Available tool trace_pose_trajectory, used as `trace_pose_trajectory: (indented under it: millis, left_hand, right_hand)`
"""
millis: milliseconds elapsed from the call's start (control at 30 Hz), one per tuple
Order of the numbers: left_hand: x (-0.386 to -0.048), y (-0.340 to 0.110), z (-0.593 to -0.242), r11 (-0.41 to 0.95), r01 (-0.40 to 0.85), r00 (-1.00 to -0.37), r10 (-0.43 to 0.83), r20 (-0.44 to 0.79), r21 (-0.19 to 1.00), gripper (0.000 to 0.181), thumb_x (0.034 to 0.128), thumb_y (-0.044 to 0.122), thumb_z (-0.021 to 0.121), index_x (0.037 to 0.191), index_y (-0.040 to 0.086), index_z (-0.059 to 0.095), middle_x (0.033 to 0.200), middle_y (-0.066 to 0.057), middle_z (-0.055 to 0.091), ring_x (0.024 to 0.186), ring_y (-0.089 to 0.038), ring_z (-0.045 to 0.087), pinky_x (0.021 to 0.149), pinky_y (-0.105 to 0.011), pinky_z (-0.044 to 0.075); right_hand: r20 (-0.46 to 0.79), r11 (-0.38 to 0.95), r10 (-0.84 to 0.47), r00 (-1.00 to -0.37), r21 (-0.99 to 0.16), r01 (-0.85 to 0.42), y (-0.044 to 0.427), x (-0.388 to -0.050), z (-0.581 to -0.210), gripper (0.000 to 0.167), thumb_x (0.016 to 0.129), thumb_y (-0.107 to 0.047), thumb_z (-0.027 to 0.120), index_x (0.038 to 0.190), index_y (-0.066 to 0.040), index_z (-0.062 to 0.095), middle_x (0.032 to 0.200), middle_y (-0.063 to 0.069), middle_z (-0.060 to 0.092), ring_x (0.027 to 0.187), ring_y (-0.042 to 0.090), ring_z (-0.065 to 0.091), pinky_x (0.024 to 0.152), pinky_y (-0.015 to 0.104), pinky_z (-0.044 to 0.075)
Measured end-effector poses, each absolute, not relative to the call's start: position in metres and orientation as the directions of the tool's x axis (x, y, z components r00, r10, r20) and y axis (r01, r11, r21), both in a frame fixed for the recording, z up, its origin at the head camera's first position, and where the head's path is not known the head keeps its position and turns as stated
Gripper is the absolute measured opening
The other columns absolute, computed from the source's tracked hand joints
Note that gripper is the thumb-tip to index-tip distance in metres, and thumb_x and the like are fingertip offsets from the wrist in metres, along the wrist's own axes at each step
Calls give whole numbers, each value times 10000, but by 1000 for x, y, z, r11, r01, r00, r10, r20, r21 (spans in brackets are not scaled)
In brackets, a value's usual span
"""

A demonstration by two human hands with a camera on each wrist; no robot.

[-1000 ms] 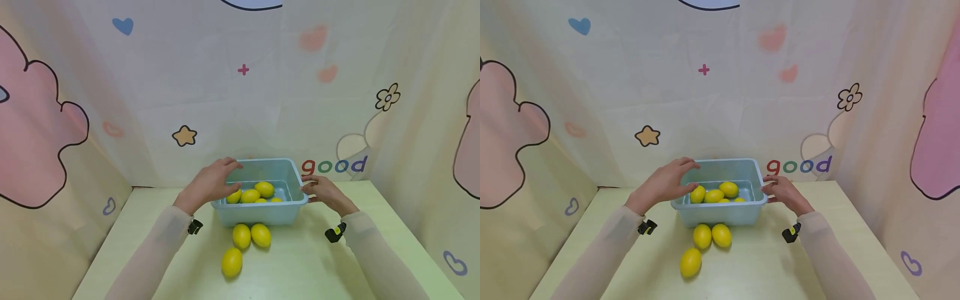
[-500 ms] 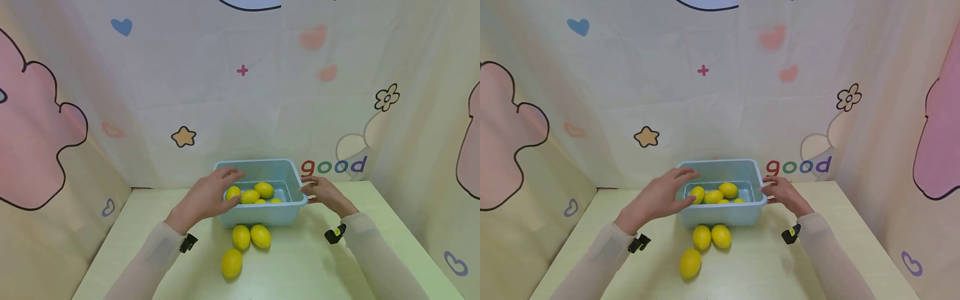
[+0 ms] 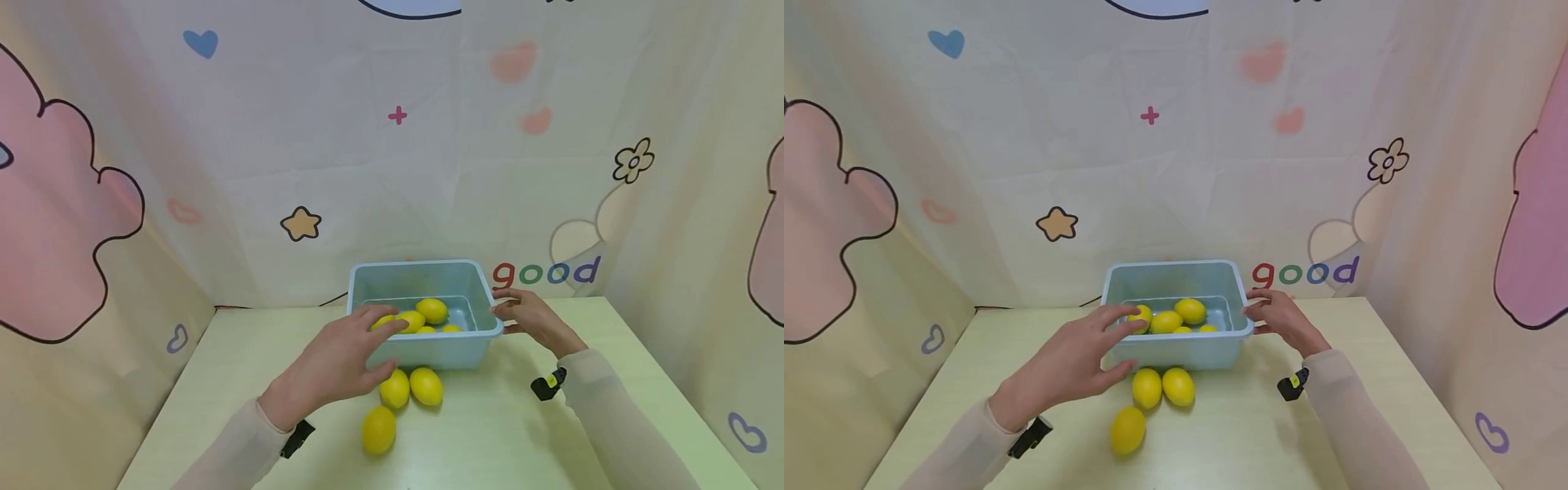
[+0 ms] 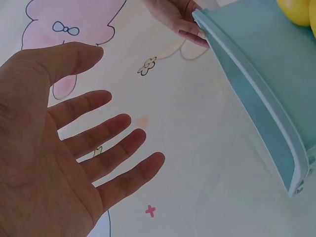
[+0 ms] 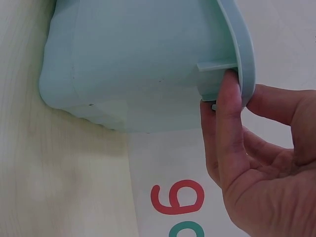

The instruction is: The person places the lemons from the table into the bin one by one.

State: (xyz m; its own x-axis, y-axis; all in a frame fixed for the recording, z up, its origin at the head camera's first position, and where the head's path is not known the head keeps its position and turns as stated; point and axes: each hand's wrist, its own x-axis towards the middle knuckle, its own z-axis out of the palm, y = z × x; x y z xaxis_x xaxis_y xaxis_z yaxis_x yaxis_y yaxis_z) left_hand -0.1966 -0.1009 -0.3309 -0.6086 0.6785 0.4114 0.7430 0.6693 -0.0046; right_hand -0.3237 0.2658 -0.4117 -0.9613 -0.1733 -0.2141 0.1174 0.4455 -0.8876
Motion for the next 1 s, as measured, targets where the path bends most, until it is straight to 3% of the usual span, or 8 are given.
trace_pose_trajectory:
  millis: [200,467,833,1000]
  left_hand:
    - [-185,-104,-341,648,760,-582,712,392,-47,469,892,386,663,1327,226,591,1368,-14,554,1172,-195,588,837,-330,579]
    - [-173,-108,-354,649,761,-613,723,318,-10,456,895,397,658,1315,235,582,1348,19,575,1208,-173,575,943,-349,551]
    - [-174,-107,-393,617,787,-602,771,209,-8,444,896,386,663,1313,254,588,1324,-1,589,1185,-183,578,867,-348,571]
    - [-177,-109,-410,620,784,-618,776,127,20,441,897,391,667,1313,267,591,1330,12,587,1176,-184,571,892,-341,562]
  right_hand:
    - [-216,446,-159,-963,-886,125,265,-323,-411,559,955,-135,583,1468,-35,385,1356,242,528,1105,325,638,911,416,581]
    - [-216,450,-157,-964,-884,125,265,-323,-412,556,958,-139,579,1471,-47,385,1377,228,517,1110,309,635,918,406,578]
    - [-206,459,-155,-966,-881,114,262,-319,-410,585,957,-180,602,1483,-60,374,1399,213,510,1129,307,638,942,411,564]
    - [-202,449,-167,-965,-887,108,263,-320,-410,575,967,-187,593,1480,-52,372,1407,222,498,1123,314,640,933,397,571]
